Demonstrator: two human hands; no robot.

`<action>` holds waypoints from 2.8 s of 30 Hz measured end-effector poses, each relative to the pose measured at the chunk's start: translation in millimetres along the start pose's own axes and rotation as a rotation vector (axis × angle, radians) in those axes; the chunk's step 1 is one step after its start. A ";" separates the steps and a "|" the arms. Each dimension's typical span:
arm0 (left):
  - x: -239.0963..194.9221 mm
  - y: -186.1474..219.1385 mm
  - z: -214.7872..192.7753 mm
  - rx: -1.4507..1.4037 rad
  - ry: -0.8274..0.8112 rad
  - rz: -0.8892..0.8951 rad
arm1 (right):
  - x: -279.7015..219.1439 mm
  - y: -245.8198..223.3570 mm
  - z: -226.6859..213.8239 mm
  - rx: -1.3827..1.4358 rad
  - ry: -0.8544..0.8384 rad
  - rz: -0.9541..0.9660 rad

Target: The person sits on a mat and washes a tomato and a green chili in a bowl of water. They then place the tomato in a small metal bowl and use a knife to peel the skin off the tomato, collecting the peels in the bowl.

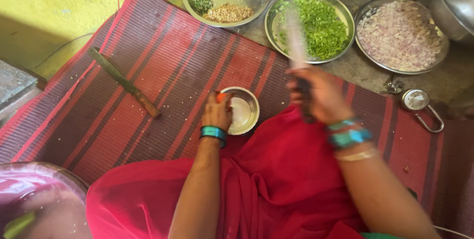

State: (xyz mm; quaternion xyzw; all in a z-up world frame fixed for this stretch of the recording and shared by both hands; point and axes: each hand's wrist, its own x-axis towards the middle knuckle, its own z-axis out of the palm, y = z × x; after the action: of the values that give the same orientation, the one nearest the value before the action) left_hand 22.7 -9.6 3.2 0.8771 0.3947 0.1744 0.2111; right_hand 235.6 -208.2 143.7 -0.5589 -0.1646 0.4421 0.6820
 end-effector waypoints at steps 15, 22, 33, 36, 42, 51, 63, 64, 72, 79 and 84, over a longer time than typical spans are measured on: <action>22.9 -51.9 71.9 -1.762 -0.127 -0.902 | 59.1 199.4 65.1 -0.208 -0.052 0.115; 0.9 -25.8 68.1 -1.841 -0.308 -0.781 | 34.1 164.5 66.8 -0.265 -0.072 0.065; 4.1 -30.4 82.1 -1.582 -0.366 -0.818 | 0.3 116.6 99.3 -0.691 0.032 -0.380; 5.6 -18.9 74.4 -1.439 -0.360 -0.850 | 3.4 122.8 97.6 -0.700 0.054 -0.390; 2.7 -18.7 79.0 -1.443 -0.430 -0.756 | 28.6 148.0 76.9 -0.581 0.196 -0.307; 1.0 -14.7 57.1 -1.690 -0.352 -0.866 | 53.1 154.3 43.1 -0.542 0.403 -0.112; 13.4 -37.3 96.1 -1.638 -0.203 -0.611 | -3.1 116.1 101.0 -1.124 -0.013 -0.287; 10.1 -33.8 93.3 -1.685 -0.190 -0.633 | -3.5 115.4 102.2 -1.120 -0.007 -0.308; -2.8 -8.5 33.9 -1.745 -0.563 -0.636 | 17.7 121.7 91.6 -0.926 0.060 -0.141; -1.9 1.9 17.4 -1.480 -0.598 -0.703 | 19.5 115.7 90.3 -1.067 0.032 -0.175; -0.2 16.6 22.6 -1.311 -0.428 -0.752 | 11.2 110.5 91.3 -1.082 0.060 -0.082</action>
State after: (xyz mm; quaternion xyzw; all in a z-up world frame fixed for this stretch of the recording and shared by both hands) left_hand 43.5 -25.0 -7.5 0.3956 0.4326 0.1158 0.8019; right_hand 129.9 -144.8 69.6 -0.8356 -0.3710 0.2511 0.3180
